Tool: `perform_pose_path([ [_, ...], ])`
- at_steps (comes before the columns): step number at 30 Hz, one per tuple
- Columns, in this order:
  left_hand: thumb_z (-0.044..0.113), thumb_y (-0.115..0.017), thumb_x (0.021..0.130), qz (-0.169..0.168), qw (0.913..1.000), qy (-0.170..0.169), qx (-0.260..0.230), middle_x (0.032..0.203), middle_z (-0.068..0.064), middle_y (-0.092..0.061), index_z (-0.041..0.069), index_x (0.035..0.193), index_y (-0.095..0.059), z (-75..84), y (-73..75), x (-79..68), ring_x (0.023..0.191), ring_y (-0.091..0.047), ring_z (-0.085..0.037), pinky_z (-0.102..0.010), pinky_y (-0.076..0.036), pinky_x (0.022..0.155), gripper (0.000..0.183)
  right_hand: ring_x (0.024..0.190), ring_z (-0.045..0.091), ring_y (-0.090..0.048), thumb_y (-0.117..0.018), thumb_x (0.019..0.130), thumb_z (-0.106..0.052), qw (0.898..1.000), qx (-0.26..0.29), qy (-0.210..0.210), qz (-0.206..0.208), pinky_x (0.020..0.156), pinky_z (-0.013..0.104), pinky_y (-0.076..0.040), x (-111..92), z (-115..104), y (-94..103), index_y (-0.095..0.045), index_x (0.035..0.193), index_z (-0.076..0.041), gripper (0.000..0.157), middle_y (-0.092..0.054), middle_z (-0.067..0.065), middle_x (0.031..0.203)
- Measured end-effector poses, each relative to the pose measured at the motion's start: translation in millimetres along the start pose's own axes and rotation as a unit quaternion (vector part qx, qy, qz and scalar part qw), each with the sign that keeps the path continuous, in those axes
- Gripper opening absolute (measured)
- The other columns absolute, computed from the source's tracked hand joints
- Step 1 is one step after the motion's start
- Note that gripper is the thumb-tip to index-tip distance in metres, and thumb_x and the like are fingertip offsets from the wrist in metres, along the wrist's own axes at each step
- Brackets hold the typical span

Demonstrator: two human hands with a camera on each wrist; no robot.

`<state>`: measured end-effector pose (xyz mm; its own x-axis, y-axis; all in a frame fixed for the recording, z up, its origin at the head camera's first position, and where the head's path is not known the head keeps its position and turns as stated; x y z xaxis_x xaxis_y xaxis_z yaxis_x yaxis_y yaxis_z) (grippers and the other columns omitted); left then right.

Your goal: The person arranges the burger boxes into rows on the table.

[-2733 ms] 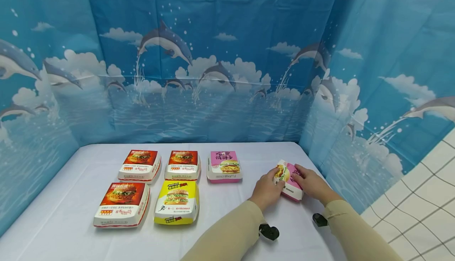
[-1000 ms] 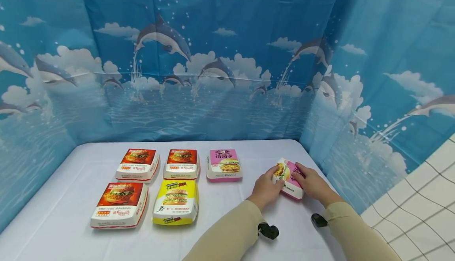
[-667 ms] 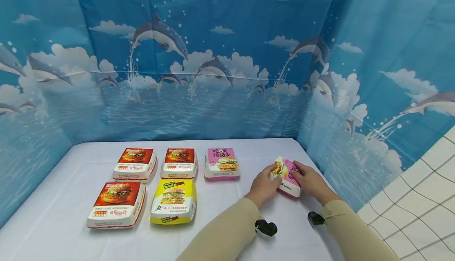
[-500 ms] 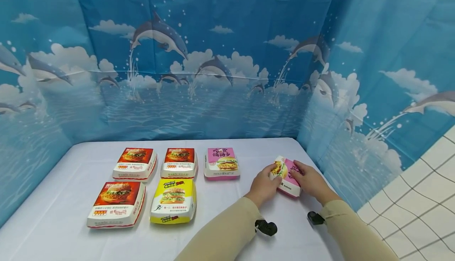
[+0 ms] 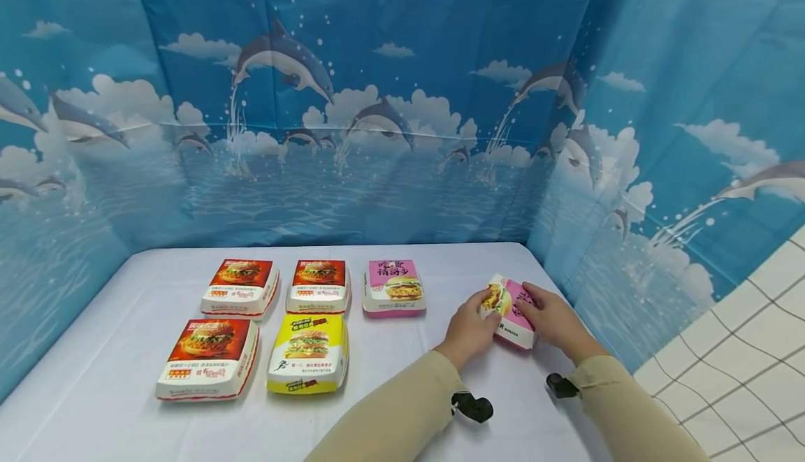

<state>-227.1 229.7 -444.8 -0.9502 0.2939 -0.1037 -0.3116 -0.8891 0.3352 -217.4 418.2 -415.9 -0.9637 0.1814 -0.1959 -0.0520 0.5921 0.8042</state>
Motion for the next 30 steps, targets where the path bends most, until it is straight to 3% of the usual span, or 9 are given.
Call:
perform_pose_path([
  [12,0.040,-0.065,0.104,0.015,0.9998,-0.011,-0.010,0.156,0.001,-0.054,0.039,0.154,-0.050,8.6,10.3,-11.3,0.141,-0.053,-0.021,-0.052,-0.044,0.120,0.053,0.147,0.053,-0.038,-0.053,0.109,-0.049,1.000,0.000,0.020,0.009,0.111,0.064,-0.046,-13,-17,4.6,-0.021,0.168,-0.009,0.078,-0.030,0.032,0.167],
  [19,0.039,-0.066,0.103,0.020,0.9995,-0.010,-0.021,0.153,-0.002,-0.055,0.038,0.153,-0.051,12.5,23.2,-21.1,0.136,-0.054,-0.021,-0.051,-0.046,0.118,0.051,0.139,0.050,-0.047,-0.054,0.108,-0.048,0.998,-0.034,0.039,0.020,0.109,0.065,-0.049,-20,-30,5.1,-0.026,0.167,-0.008,0.076,-0.035,0.033,0.163],
  [30,0.038,-0.067,0.102,0.029,0.9994,-0.002,-0.019,0.145,-0.003,-0.055,0.038,0.152,-0.051,12.4,40.2,-37.1,0.126,-0.055,-0.018,-0.049,-0.052,0.111,0.052,0.141,0.051,-0.046,-0.057,0.106,-0.052,0.997,-0.046,0.059,0.018,0.108,0.064,-0.050,-34,-52,0.5,-0.029,0.166,-0.009,0.079,-0.037,0.033,0.163],
])
Point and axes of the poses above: each hand's wrist, its own x-axis towards the middle knuckle, its own y-axis out of the back of the hand, z = x × y, the point moved 1 cm from there along x, towards the middle knuckle
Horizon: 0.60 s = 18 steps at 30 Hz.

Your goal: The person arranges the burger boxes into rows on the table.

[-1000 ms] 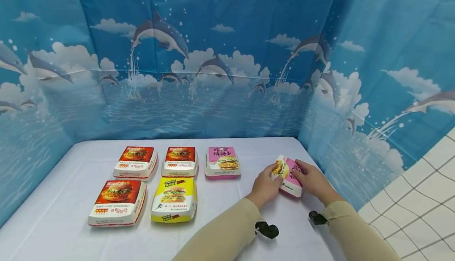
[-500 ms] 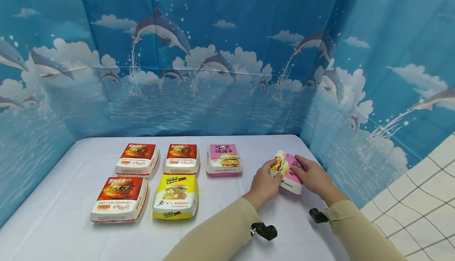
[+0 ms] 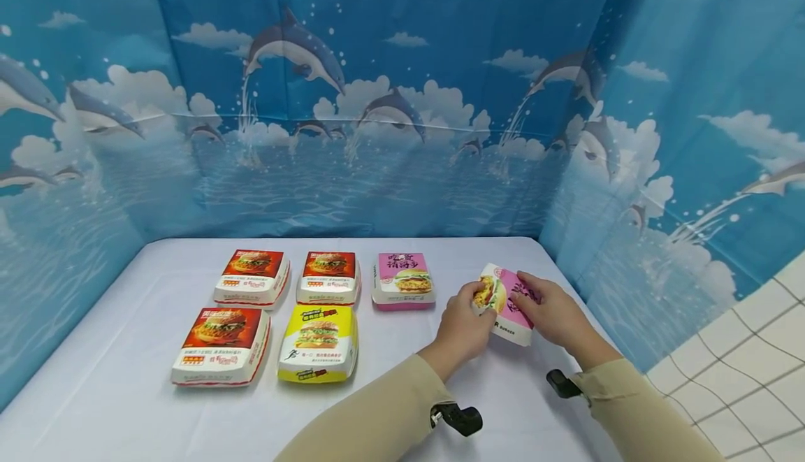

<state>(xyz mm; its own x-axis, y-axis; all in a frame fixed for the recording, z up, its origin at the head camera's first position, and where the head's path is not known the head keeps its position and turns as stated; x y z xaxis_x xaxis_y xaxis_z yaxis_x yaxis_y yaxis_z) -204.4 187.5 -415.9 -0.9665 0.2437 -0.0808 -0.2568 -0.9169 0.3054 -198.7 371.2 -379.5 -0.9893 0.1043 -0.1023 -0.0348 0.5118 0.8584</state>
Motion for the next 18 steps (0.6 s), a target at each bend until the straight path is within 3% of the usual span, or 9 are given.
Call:
perform_pose_path([
  [8,0.035,-0.068,0.101,0.000,0.9999,0.014,0.006,0.138,-0.005,-0.055,0.035,0.152,-0.049,0.6,12.7,-14.0,0.123,-0.057,-0.021,-0.049,-0.055,0.108,0.054,0.140,0.049,-0.048,-0.059,0.105,-0.050,1.000,-0.003,0.019,-0.006,0.109,0.066,-0.048,-8,-13,-4.0,-0.032,0.165,-0.009,0.077,-0.039,0.031,0.162],
  [18,0.032,-0.067,0.100,0.003,0.9992,0.017,0.036,0.143,-0.008,-0.053,0.032,0.152,-0.050,-3.9,35.3,-31.2,0.123,-0.055,-0.023,-0.051,-0.054,0.105,0.055,0.139,0.049,-0.050,-0.062,0.104,-0.050,0.999,-0.004,0.050,-0.008,0.107,0.067,-0.049,-16,-30,-17.4,-0.039,0.163,-0.009,0.076,-0.046,0.031,0.158],
])
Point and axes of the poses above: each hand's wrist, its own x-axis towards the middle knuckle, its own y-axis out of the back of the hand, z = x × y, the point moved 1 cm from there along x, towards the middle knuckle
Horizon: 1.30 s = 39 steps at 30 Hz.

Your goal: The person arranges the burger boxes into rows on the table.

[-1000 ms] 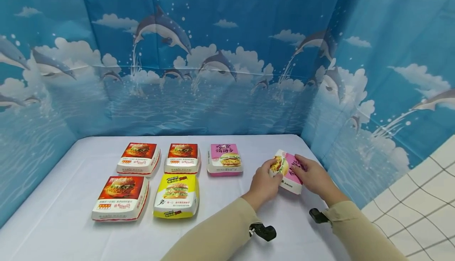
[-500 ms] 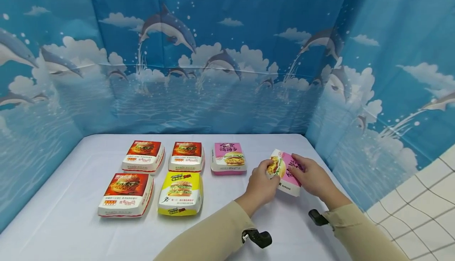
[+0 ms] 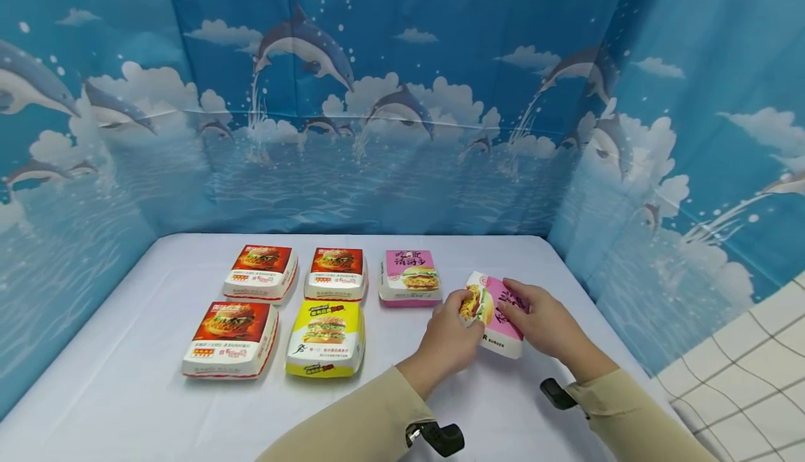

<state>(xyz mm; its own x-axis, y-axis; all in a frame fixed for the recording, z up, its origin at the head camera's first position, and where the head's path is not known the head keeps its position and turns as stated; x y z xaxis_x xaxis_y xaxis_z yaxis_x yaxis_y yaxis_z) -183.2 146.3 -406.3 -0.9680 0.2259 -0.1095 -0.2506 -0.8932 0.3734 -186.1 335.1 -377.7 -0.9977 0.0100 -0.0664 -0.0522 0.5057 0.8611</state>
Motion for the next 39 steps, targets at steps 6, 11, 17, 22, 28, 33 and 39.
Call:
perform_pose_path([
  [6,0.031,-0.067,0.100,-0.001,0.9998,-0.008,0.019,0.150,-0.012,-0.050,0.029,0.153,-0.050,-7.5,16.4,-12.2,0.129,-0.054,-0.028,-0.056,-0.053,0.107,0.056,0.140,0.049,-0.051,-0.064,0.104,-0.047,1.000,0.003,0.020,-0.005,0.108,0.066,-0.049,-4,-13,-12.1,-0.042,0.161,-0.008,0.073,-0.050,0.028,0.155],
  [11,0.031,-0.064,0.101,-0.007,0.9991,-0.005,0.042,0.150,-0.015,-0.050,0.030,0.155,-0.048,-13.5,27.9,-20.1,0.129,-0.054,-0.030,-0.058,-0.052,0.106,0.056,0.139,0.047,-0.053,-0.065,0.103,-0.047,0.999,-0.005,0.036,-0.006,0.107,0.065,-0.050,-6,-24,-20.7,-0.045,0.159,-0.007,0.072,-0.054,0.026,0.153],
  [17,0.030,-0.062,0.101,-0.012,0.9972,0.011,0.072,0.148,-0.016,-0.050,0.033,0.156,-0.046,-20.0,38.6,-25.2,0.123,-0.054,-0.030,-0.058,-0.053,0.100,0.057,0.138,0.042,-0.056,-0.067,0.102,-0.045,0.999,-0.006,0.047,-0.012,0.108,0.062,-0.051,-7,-33,-31.0,-0.048,0.158,-0.009,0.069,-0.056,0.022,0.152],
  [22,0.027,-0.062,0.100,-0.011,0.9964,0.011,0.084,0.145,-0.018,-0.050,0.031,0.156,-0.046,-24.9,48.0,-29.9,0.117,-0.054,-0.030,-0.054,-0.054,0.093,0.058,0.141,0.045,-0.053,-0.069,0.100,-0.047,0.999,-0.005,0.046,-0.022,0.108,0.063,-0.051,-6,-40,-38.1,-0.049,0.158,-0.010,0.071,-0.056,0.022,0.153],
  [28,0.024,-0.063,0.100,-0.007,0.9963,0.021,0.083,0.144,-0.019,-0.050,0.030,0.155,-0.047,-28.9,56.8,-34.4,0.115,-0.054,-0.031,-0.051,-0.054,0.088,0.058,0.142,0.044,-0.053,-0.069,0.101,-0.045,0.998,0.001,0.055,-0.031,0.110,0.063,-0.049,-4,-48,-46.1,-0.050,0.157,-0.010,0.069,-0.057,0.021,0.153],
  [33,0.023,-0.064,0.099,-0.005,0.9955,0.025,0.091,0.143,-0.020,-0.050,0.027,0.155,-0.047,-33.5,60.4,-36.1,0.113,-0.054,-0.032,-0.049,-0.054,0.085,0.058,0.141,0.043,-0.054,-0.070,0.101,-0.043,0.997,0.001,0.062,-0.036,0.111,0.063,-0.048,-2,-52,-52.7,-0.052,0.156,-0.010,0.067,-0.058,0.021,0.152],
  [39,0.024,-0.064,0.100,-0.006,0.9936,0.026,0.110,0.139,-0.020,-0.052,0.024,0.155,-0.048,-40.4,63.4,-36.7,0.113,-0.055,-0.032,-0.054,-0.054,0.091,0.057,0.142,0.042,-0.054,-0.071,0.100,-0.042,0.996,0.002,0.065,-0.053,0.113,0.062,-0.046,2,-54,-62.2,-0.052,0.155,-0.010,0.067,-0.059,0.020,0.151],
])
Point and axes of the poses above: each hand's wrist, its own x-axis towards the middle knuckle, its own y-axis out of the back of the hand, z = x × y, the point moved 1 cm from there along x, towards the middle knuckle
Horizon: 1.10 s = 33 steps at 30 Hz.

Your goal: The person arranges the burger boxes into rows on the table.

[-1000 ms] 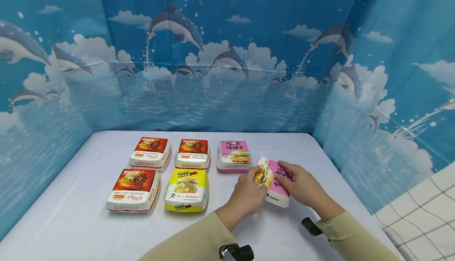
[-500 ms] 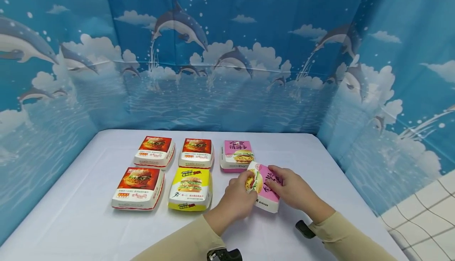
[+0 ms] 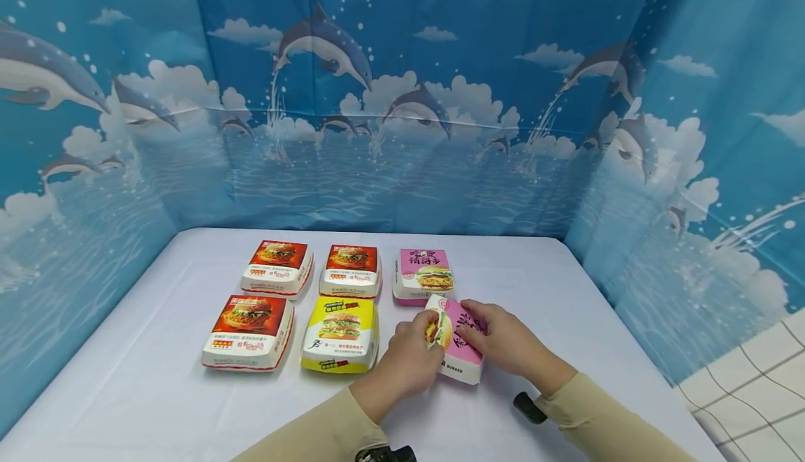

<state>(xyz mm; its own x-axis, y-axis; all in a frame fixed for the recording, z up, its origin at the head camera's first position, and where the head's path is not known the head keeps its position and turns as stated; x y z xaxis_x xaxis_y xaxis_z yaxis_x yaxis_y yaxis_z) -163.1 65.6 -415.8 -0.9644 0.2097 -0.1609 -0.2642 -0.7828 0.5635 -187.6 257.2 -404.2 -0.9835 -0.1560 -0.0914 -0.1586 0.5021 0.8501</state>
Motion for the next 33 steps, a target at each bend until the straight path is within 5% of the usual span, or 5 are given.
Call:
perform_pose_path([
  [24,0.028,-0.061,0.105,0.016,0.9993,-0.028,0.018,0.157,-0.019,-0.045,0.022,0.157,-0.047,-7.7,-1.5,4.2,0.126,-0.057,-0.035,-0.063,-0.047,0.111,0.054,0.142,0.039,-0.054,-0.072,0.097,-0.049,0.999,-0.027,-0.010,-0.035,0.113,0.062,-0.047,0,-3,-4.8,-0.047,0.159,-0.014,0.075,-0.056,0.018,0.154],
  [29,0.029,-0.062,0.104,0.029,0.9990,-0.026,0.022,0.156,-0.020,-0.045,0.021,0.157,-0.048,-7.8,-2.9,4.6,0.126,-0.058,-0.035,-0.062,-0.049,0.109,0.055,0.125,0.033,-0.063,-0.082,0.086,-0.055,0.999,-0.030,-0.035,-0.017,0.106,0.059,-0.054,-5,-6,-3.2,-0.048,0.154,-0.007,0.089,-0.060,0.017,0.144],
  [33,0.029,-0.062,0.104,0.036,0.9987,-0.029,0.018,0.157,-0.019,-0.043,0.019,0.156,-0.048,-8.2,-2.3,4.4,0.130,-0.055,-0.036,-0.063,-0.048,0.111,0.055,0.110,0.024,-0.066,-0.085,0.085,-0.051,0.999,-0.012,-0.031,-0.022,0.098,0.052,-0.060,-5,-7,-1.5,-0.053,0.148,-0.007,0.083,-0.062,0.014,0.139],
])
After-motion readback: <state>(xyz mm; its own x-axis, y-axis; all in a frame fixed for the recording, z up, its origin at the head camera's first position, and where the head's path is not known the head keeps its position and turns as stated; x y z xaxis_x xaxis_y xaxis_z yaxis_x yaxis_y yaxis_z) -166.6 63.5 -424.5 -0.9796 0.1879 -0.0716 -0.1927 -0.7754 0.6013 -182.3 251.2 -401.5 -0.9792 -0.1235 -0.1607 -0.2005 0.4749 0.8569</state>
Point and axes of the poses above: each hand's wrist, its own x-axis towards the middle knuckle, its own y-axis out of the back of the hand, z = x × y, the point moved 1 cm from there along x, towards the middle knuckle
